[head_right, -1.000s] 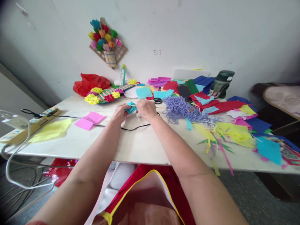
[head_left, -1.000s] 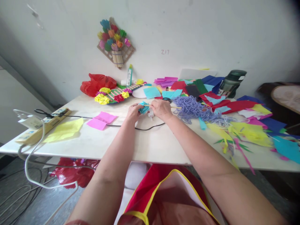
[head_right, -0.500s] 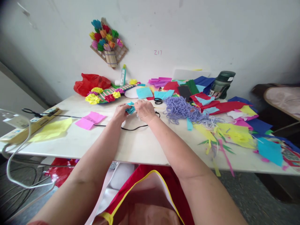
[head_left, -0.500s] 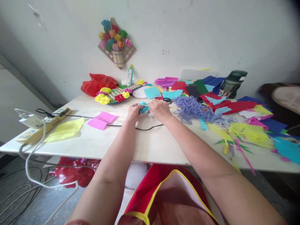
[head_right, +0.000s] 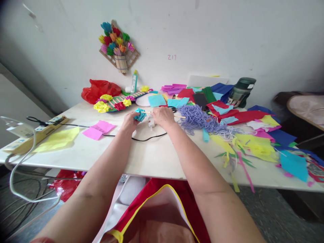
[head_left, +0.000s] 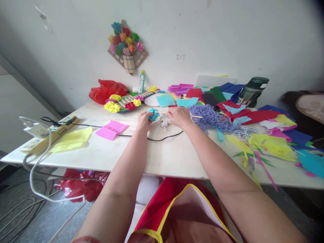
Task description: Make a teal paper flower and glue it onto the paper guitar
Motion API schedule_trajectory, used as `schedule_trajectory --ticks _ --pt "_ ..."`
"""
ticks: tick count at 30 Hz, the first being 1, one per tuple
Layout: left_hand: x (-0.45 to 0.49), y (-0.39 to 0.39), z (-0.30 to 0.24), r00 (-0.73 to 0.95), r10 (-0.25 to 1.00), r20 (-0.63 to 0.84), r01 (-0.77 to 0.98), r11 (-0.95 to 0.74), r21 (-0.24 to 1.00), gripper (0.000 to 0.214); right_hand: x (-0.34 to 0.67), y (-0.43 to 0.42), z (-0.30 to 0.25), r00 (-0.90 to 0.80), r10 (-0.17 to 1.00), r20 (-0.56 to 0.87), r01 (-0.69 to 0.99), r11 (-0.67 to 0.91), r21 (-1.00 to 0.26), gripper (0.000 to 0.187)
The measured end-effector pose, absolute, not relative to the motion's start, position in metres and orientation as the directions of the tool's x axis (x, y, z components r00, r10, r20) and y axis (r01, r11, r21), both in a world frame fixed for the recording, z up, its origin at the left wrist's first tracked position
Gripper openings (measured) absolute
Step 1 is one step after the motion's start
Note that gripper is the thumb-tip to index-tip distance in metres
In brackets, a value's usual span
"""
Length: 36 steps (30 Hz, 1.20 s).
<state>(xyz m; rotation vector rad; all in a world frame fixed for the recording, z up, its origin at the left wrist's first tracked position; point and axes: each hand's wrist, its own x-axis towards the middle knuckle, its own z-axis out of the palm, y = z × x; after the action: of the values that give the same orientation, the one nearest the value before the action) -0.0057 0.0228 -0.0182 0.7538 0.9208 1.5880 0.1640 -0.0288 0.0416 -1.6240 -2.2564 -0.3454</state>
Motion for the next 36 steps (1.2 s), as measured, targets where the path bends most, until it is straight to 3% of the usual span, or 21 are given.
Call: schedule_trajectory --ticks 36 --pt "-0.0014 0.0128 -0.014 -0.253 0.967 -0.041 -0.492 -0.092 0.866 0.018 0.1599 -0.0264 0.0372 -0.272 0.879 0.392 0.957 0.288 0.017 0.034"
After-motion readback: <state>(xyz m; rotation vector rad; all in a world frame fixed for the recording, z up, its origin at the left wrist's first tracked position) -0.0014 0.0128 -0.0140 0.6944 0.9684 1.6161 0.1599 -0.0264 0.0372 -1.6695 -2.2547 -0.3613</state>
